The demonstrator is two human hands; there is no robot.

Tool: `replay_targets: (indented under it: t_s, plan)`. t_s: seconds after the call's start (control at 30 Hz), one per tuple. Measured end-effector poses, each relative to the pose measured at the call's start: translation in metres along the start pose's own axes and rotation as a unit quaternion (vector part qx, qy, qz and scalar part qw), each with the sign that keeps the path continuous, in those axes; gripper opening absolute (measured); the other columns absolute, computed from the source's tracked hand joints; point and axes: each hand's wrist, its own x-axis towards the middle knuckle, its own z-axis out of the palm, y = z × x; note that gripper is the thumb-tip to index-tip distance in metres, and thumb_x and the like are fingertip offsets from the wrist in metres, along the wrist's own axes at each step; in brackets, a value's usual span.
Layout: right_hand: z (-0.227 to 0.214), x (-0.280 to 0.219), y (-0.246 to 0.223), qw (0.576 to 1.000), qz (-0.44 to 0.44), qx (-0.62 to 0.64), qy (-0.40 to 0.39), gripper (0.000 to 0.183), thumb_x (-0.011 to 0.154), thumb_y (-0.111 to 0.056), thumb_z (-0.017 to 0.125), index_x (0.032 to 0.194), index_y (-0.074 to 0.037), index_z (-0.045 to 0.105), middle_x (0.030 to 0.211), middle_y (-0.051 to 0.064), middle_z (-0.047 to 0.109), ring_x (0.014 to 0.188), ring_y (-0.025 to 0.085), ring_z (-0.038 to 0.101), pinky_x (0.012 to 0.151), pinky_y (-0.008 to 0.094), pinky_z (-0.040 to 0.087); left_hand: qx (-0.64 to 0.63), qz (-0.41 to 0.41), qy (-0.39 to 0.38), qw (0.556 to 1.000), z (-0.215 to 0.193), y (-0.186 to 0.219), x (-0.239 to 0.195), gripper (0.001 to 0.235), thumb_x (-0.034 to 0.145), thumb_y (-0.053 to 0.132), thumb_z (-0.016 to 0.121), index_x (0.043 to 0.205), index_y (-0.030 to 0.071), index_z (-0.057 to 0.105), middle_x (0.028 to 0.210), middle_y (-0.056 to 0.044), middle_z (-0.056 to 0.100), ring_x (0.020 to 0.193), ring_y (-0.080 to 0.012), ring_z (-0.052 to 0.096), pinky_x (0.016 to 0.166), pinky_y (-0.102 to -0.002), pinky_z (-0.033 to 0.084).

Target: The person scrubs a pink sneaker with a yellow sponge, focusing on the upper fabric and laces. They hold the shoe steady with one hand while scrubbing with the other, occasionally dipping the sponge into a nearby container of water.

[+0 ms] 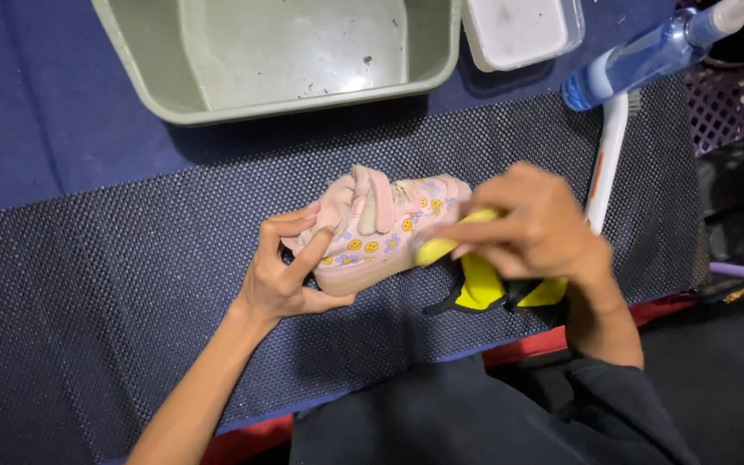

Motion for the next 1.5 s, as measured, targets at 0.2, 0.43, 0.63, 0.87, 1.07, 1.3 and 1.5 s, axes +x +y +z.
replay_targets:
  t_s: [0.2,0.43,0.63,0.87,1.07,1.3,1.5]
  plan:
    - [-0.006,-0.012,0.008,0.999,0.033,-0.012,-0.022,0.02,0.092,-0.038,0.072,0.109,-0.033,0.081,0.075,-0.001,0.062,0.063,0.019,0.059,0.063,0.032,0.046,-0.004,-0.002,-0.001,1.0,0.0,0.0,-0.001,0.077,0.062,0.049,0.099,0.116,0.001,0.07,0.112,-0.019,0.053,0.109,-0.0505,0.069,0.097,-0.05,0.06]
    - [0.018,-0.002,-0.021,1.0,-0.012,-0.016,-0.01,0.017,0.095,-0.036,0.067,0.108,-0.035,0.079,0.082,0.0,0.064,0.071,0.019,0.061,0.063,0.033,0.045,-0.002,-0.019,-0.001,1.0,-0.001,0.001,-0.002,0.078,0.061,0.051,0.099,0.116,0.003,0.071,0.112,-0.018,0.053,0.111,-0.0478,0.069,0.098,-0.046,0.059]
    - [0.033,0.017,-0.053,1.0,0.006,-0.02,0.015,0.013,0.097,-0.033,0.067,0.104,-0.03,0.078,0.089,0.0,0.065,0.076,0.019,0.063,0.064,0.034,0.044,-0.016,-0.011,-0.001,1.0,-0.002,0.002,-0.001,0.078,0.063,0.053,0.097,0.117,0.002,0.071,0.113,-0.018,0.054,0.112,-0.0474,0.069,0.098,-0.046,0.059]
    - [0.037,0.014,-0.063,0.998,0.04,-0.05,0.019,0.012,0.092,-0.032,0.075,0.103,-0.034,0.079,0.091,-0.004,0.067,0.075,0.018,0.062,0.063,0.035,0.044,-0.007,-0.024,-0.009,1.0,0.0,-0.002,-0.008,0.079,0.065,0.056,0.094,0.119,0.003,0.071,0.113,-0.018,0.055,0.113,-0.0449,0.069,0.098,-0.043,0.06]
    - [0.028,0.008,-0.054,0.996,0.054,-0.061,0.022,0.013,0.089,-0.037,0.077,0.102,-0.035,0.079,0.092,-0.003,0.069,0.076,0.019,0.064,0.066,0.036,0.046,0.013,-0.024,-0.008,1.0,-0.001,-0.002,-0.007,0.082,0.063,0.056,0.096,0.12,0.004,0.071,0.114,-0.016,0.055,0.114,-0.0413,0.069,0.1,-0.04,0.059]
    - [0.043,0.028,-0.075,0.998,0.059,-0.031,0.006,0.012,0.089,-0.035,0.077,0.101,-0.032,0.079,0.089,-0.003,0.068,0.078,0.019,0.066,0.07,0.036,0.048,-0.002,-0.041,-0.025,0.999,0.003,-0.004,-0.01,0.087,0.06,0.047,0.096,0.13,0.005,0.067,0.117,-0.017,0.053,0.118,-0.0399,0.067,0.101,-0.04,0.059]
    - [0.034,0.035,-0.081,0.996,0.057,-0.068,-0.011,0.009,0.092,-0.035,0.073,0.098,-0.031,0.078,0.091,-0.004,0.068,0.077,0.018,0.065,0.067,0.036,0.046,0.008,-0.044,-0.006,0.999,0.003,0.001,-0.003,0.086,0.064,0.05,0.096,0.13,0.003,0.065,0.115,-0.016,0.054,0.115,-0.0376,0.068,0.101,-0.038,0.058]
